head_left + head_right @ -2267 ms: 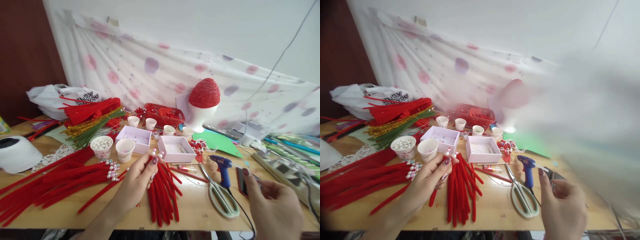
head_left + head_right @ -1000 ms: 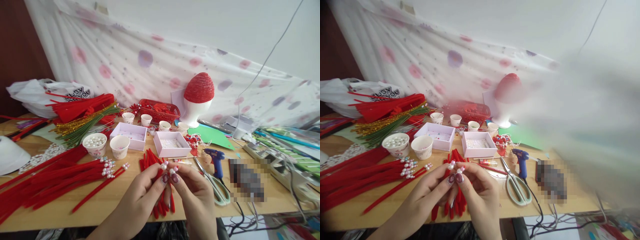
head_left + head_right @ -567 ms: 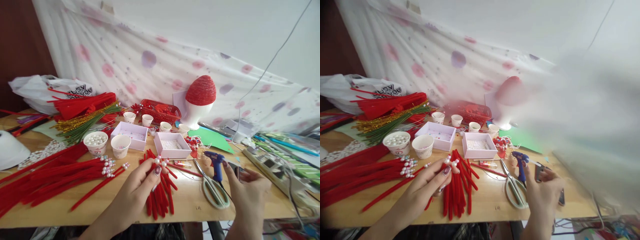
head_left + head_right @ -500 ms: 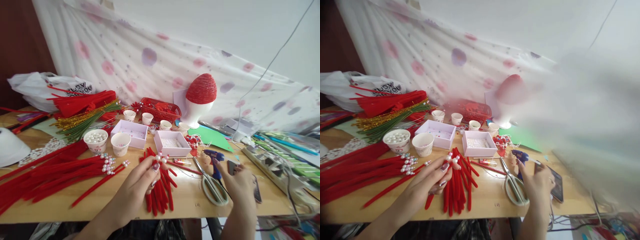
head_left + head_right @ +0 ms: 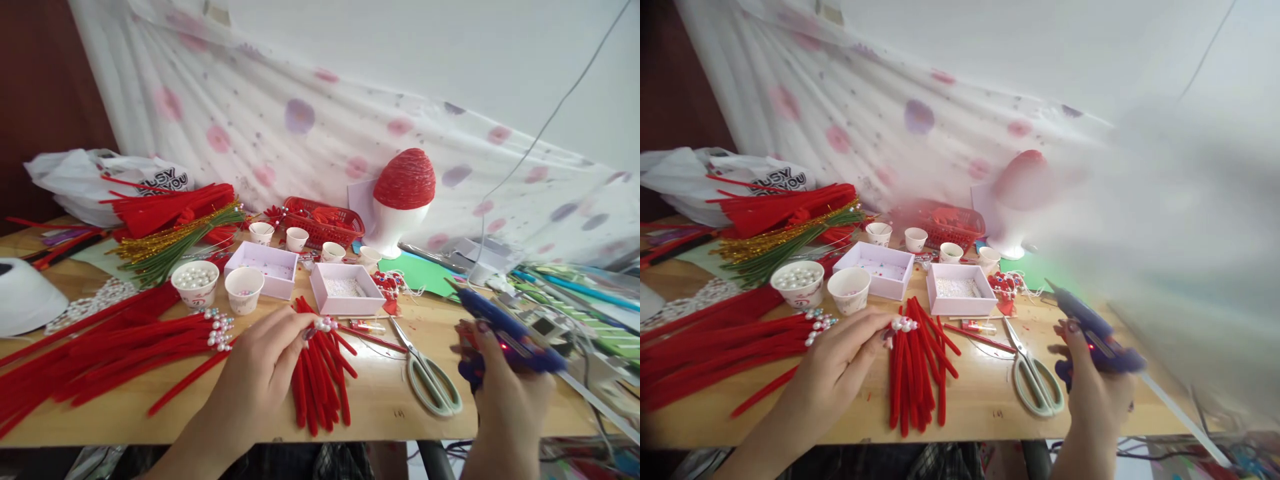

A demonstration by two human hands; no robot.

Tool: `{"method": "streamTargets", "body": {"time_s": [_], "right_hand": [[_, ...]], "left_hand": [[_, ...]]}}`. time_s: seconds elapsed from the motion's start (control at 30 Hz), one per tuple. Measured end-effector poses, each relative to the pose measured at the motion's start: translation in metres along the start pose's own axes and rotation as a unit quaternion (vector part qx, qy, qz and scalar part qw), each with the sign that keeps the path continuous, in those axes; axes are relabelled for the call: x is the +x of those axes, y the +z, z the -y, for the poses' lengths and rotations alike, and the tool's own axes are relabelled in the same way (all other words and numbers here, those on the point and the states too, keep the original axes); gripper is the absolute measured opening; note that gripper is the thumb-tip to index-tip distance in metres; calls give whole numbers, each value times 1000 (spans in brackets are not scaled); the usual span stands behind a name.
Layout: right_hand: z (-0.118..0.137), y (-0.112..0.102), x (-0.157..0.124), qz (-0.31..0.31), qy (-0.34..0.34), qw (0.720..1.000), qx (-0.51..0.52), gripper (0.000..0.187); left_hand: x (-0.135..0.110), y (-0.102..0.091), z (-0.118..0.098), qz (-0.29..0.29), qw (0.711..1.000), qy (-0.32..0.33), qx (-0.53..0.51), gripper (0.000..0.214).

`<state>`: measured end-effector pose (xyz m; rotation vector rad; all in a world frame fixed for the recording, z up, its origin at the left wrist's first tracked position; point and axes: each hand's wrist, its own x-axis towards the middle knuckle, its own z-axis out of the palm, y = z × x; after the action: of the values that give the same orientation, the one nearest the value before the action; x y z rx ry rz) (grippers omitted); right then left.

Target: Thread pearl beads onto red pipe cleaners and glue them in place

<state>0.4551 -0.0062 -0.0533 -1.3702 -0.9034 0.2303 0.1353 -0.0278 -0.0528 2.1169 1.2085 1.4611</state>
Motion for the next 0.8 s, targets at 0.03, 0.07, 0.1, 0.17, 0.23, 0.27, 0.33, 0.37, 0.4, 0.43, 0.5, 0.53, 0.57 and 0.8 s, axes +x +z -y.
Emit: {"method": "streamTargets", "body": {"time_s": [0.03,0.07,0.1,0.17,0.23,0.27,0.33,0.37,0.4,0.43,0.5,0.53,0.57,0.8], "right_hand": [[9,1,-13,33,3,996,86,31],[18,2,-27,93,-1,986,137,29],[26,5,-42,137,-4,978,157,27],[37,11,-70,190,10,969,156,28],[44,17,-91,228,6,960,161,34],[47,20,-99,244,5,956,165,36],[51,24,-108,256,17,950,178,37],[53,25,-111,260,27,947,186,39],[55,26,-112,259,37,945,194,40],[57,26,-113,259,44,944,199,41],[60,27,-114,247,45,947,200,43],[60,27,-115,237,46,950,199,42],[60,27,-115,230,48,952,197,42],[46,24,-110,252,9,951,178,46]], "left_hand": [[1,-2,2,-34,996,56,52,28],[1,-4,4,-60,988,102,95,29],[1,-6,5,-77,980,134,128,30],[0,-11,6,-91,967,169,165,32],[-2,-14,7,-89,963,186,174,34],[-3,-15,7,-88,961,194,174,34],[-5,-16,7,-87,959,208,171,34],[-6,-17,6,-87,959,209,169,34],[-6,-17,5,-88,960,209,167,34],[-6,-16,5,-87,960,208,164,34],[-6,-16,3,-88,961,209,160,33],[-5,-16,3,-90,960,211,159,32],[-5,-16,2,-93,959,214,158,31],[-4,-17,0,-94,957,218,166,28]]}}
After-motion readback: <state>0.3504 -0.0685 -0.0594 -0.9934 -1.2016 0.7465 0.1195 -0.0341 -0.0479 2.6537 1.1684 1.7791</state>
